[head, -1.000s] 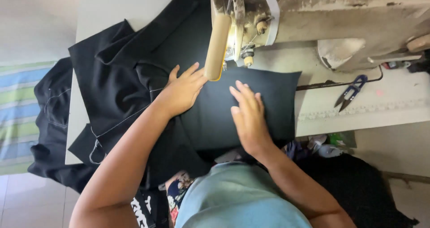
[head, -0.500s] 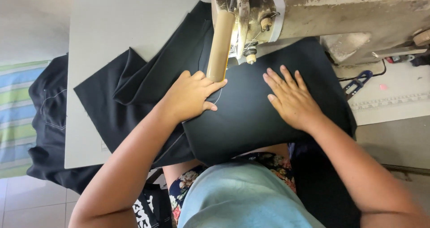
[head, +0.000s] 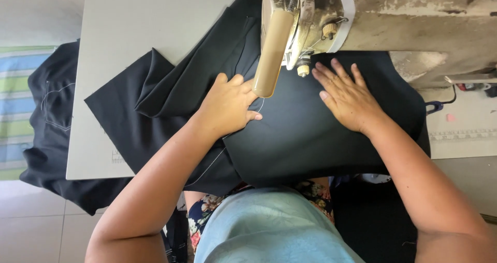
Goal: Positioning fabric panels and aligning a graphic patch on a sewing machine table for assembly.
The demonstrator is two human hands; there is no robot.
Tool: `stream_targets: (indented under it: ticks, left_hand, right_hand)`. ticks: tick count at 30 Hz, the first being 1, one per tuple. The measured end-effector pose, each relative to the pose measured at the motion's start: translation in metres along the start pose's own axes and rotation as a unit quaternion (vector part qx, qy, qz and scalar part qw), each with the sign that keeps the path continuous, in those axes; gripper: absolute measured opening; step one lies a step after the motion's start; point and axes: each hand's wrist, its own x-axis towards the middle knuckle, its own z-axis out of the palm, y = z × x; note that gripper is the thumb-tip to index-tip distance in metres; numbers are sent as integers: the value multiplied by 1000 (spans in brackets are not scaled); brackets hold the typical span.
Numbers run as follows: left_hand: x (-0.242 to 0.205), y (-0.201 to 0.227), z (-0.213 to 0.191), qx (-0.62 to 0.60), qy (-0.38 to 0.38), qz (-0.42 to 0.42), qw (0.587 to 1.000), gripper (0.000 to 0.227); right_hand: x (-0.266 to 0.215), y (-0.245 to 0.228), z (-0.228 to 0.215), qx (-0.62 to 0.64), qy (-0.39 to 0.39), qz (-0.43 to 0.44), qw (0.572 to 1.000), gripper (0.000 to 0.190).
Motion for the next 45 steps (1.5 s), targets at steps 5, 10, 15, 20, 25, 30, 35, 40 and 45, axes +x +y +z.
stream_targets:
  ticks: [5, 10, 15, 20, 25, 30, 35, 40, 45]
  left_hand:
    - [-9, -3, -25, -1, 0, 29, 1000, 49]
    - [-20, -3, -49, -48, -87, 71, 993, 59]
    - [-17, 11, -49, -43, -55, 54, 996, 68]
    - [-7, 11, -20, -54, -2, 32, 998, 73]
    - [5, 14, -6, -66, 52, 1, 996, 73]
    - [14, 13, -1, -55, 75, -22, 995, 63]
    - [-5, 13, -12, -29, 112, 20, 993, 45]
    - [-41, 16, -18, -41, 20, 19, 999, 64]
    - [-54, 21, -8, -33, 35, 16, 999, 97]
  right_hand:
    - [-20, -89, -7, -125, 138, 82, 979, 62]
    - [-42, -102, 3, 1, 80, 39, 996, 57]
    - [-27, -69, 9, -11, 85, 6, 996, 59]
    - [2, -29, 14, -15, 44, -39, 998, 61]
    - [44, 32, 52, -87, 42, -108, 989, 56]
    - [62, 43, 56, -135, 120, -126, 975, 47]
    - [3, -95, -12, -113, 228, -46, 966, 57]
    - [-24, -123, -14, 3, 24, 25, 999, 58]
    - [-7, -96, -3, -5, 33, -11, 999, 59]
